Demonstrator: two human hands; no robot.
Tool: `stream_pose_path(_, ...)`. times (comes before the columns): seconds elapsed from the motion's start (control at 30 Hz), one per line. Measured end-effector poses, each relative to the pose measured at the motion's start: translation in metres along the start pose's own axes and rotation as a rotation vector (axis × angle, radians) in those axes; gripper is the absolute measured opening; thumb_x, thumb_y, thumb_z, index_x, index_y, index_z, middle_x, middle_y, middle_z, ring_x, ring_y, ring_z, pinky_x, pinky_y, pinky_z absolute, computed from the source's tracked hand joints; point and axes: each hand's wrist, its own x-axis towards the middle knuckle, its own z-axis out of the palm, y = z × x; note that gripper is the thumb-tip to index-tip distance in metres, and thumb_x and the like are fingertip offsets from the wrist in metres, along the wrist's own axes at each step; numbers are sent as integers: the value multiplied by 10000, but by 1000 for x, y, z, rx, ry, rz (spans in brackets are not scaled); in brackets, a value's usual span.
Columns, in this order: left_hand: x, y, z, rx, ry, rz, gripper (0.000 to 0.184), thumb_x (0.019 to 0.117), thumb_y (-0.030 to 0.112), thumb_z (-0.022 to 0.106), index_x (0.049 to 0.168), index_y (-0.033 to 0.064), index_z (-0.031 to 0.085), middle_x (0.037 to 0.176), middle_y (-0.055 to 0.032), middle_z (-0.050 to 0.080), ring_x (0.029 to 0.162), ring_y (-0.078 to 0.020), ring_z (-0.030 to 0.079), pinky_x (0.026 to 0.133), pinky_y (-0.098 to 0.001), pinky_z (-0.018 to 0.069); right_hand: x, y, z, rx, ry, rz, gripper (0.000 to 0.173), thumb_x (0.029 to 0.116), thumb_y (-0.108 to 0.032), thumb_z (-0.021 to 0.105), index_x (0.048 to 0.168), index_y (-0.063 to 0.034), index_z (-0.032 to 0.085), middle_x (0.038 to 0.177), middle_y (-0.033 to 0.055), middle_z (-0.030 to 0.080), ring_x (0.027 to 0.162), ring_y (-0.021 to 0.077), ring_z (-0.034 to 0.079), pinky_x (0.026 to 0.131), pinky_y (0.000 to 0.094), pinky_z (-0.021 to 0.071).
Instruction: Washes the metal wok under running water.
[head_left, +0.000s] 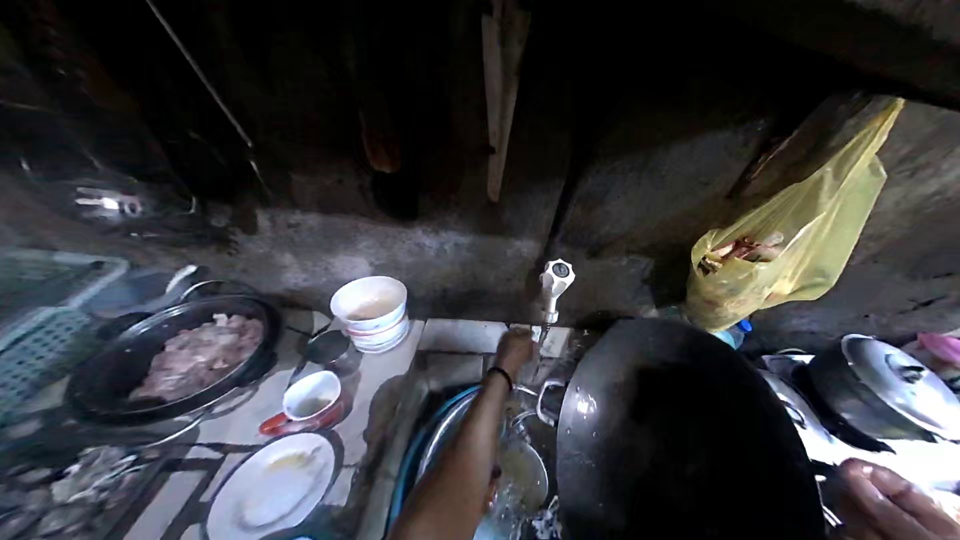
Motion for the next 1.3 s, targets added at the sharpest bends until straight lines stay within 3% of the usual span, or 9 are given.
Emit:
stream_pose_path(0.17, -34, 110, -48, 86, -34, 639, 624, 987, 153, 652, 1557, 62, 414, 1578, -184, 430, 1331, -293, 557, 1078, -465, 493, -3, 19, 26, -29, -91, 134, 222, 1070, -114, 405, 1040, -198, 608, 619, -117, 571, 454, 9, 486, 420, 196, 443)
stream_pose_path(0.27, -40, 155, -42, 693, -96, 678, 441, 1017, 233, 624, 1448, 142, 599, 1456, -193, 566, 1357, -347, 536, 1122, -545, 435, 4, 26, 41, -20, -99, 184, 221, 1077, -101, 377, 1041, -165, 585, 603, -101, 551, 443, 15, 467, 412, 193, 425)
stream_pose_path(0.43, -60, 183, -30, 1004, -77, 504, 440, 1070, 311, 528, 1490, 182, 550, 1354, -175, 635, 1253, -350, 610, 1029, -540, 497, 22, 31, 56, 115, -93, 231, 267, 1096, -118, 315, 1032, -158, 572, 565, -90, 540, 423, 14, 484, 400, 188, 445)
stream_pose_path(0.53, -48, 138, -45, 386, 29, 600, 415, 1010, 231, 653, 1389, 63, 625, 1287, -199, 663, 1187, -303, 643, 1046, -463, 503, 28, 32, 71, 181, -138, 219, 285, 1095, -111, 315, 1027, -165, 586, 565, -99, 521, 421, 7, 471, 400, 183, 445)
stream_pose_path(0.67, -34, -37, -81, 149, 64, 60, 543, 1076, 404, 503, 1493, 57, 494, 1439, -209, 572, 1312, -341, 567, 1119, -554, 434, 30, 32, 77, 227, -238, 151, 300, 1093, -118, 346, 1023, -192, 629, 585, -102, 544, 438, 0, 479, 407, 174, 437)
stream_pose_path(0.77, -55, -127, -85, -36, -49, -277, 475, 1091, 427, 451, 1329, 50, 613, 1142, -137, 665, 947, -216, 649, 836, -410, 554, 38, 35, 68, 282, -227, 157, 310, 1093, -133, 338, 1017, -184, 634, 579, -85, 549, 434, 7, 484, 399, 176, 435)
stream_pose_path(0.9, -60, -112, -106, -317, -5, -343, 259, 1069, 314, 537, 1023, 67, 599, 654, 34, 451, 503, -80, 428, 519, -255, 456, 54, 59, 37, 316, -111, 281, 364, 1108, -213, 291, 952, -224, 620, 542, -100, 495, 408, -2, 454, 396, 166, 434)
stream_pose_path(1.13, -110, 25, -189, -586, 104, -321, 282, 1071, 264, 510, 862, 85, 569, 511, 67, 332, 363, -23, 293, 345, -163, 292, 53, 195, 8, 246, -92, 705, 233, 1093, -238, 360, 1008, -222, 576, 604, -124, 498, 477, 1, 458, 483, 182, 443)
stream_pose_path(1.3, -173, 81, -214, -500, 219, -259, 303, 1086, 266, 483, 924, 42, 605, 506, 55, 351, 356, -28, 325, 340, -167, 326, 104, 260, 72, -637, -419, 589, 302, 1067, -216, 521, 1266, -3, 604, 963, 116, 650, 779, 194, 621, 703, 396, 543)
